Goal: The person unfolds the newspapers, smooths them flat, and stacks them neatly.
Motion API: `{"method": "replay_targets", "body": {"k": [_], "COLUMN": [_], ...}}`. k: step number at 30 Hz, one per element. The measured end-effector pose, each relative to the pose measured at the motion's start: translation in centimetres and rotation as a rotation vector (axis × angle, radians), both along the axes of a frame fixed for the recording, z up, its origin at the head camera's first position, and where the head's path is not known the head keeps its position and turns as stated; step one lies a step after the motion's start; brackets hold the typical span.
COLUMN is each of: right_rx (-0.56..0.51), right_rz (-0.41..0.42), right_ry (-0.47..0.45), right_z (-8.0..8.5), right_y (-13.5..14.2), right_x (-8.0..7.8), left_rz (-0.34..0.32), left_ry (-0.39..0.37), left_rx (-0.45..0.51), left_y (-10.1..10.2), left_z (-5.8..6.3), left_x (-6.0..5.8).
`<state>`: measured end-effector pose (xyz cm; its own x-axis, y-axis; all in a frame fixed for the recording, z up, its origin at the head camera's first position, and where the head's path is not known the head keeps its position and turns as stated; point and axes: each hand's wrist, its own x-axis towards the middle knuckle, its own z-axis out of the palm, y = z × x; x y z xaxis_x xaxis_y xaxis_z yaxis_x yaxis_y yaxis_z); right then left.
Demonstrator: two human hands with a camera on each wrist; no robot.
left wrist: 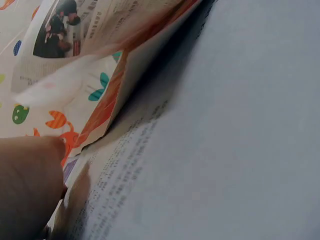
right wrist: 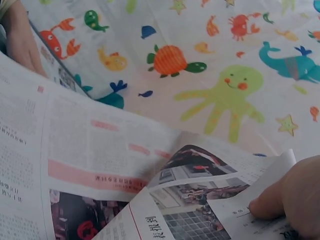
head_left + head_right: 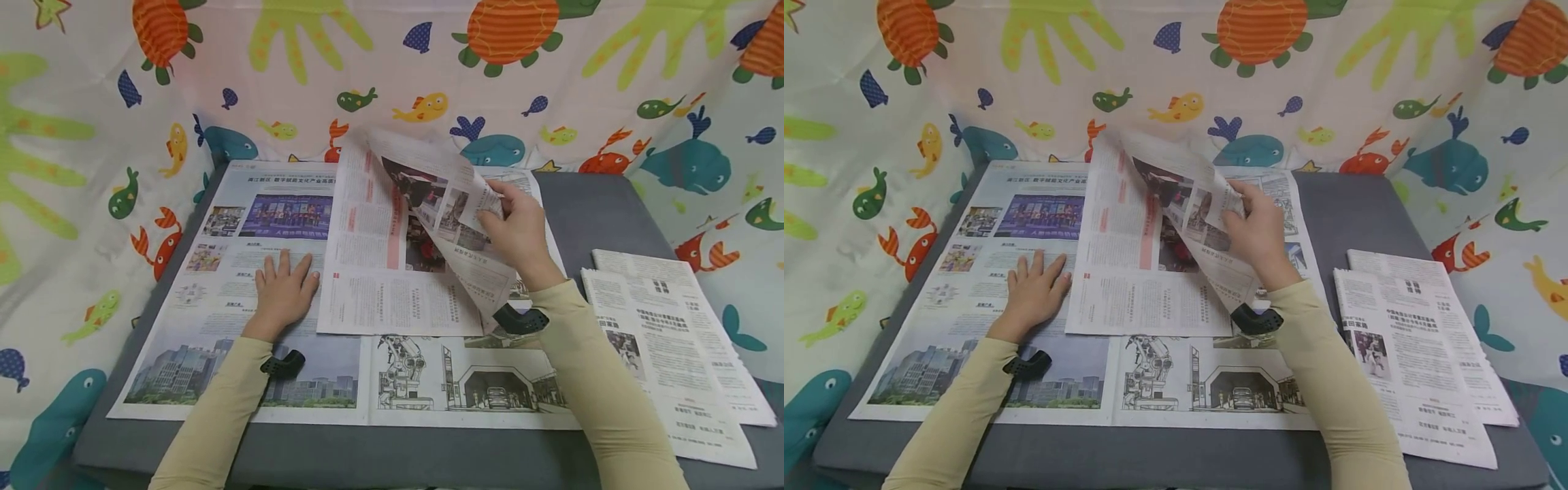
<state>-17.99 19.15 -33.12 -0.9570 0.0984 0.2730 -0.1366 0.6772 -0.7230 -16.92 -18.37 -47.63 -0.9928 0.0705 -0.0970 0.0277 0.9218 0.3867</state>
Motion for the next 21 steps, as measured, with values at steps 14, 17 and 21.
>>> {"method": "replay_targets", "body": {"k": [14, 17, 21], "right_rx": [-0.184, -0.291, -0.598], "right_rz": [-0.144, -0.131, -0.076], "right_ry": [-0.147, -0.189, -0.229], "right_z": [-2.1, -2.7, -3.7], "right_y": [7.3, 8.7, 10.5], "right_x": [0.5, 1.0, 2.0], "left_rz": [-0.049, -0.053, -0.061], "left_ry": [0.015, 0.009, 0.0], "left_rx": [0.009, 0.009, 0.009], "left_y": [0.0, 0.0, 0.0], "left_z": [-0.3, 0.0, 0.1], "left_x": [-0.4, -0.3, -0.2]}}
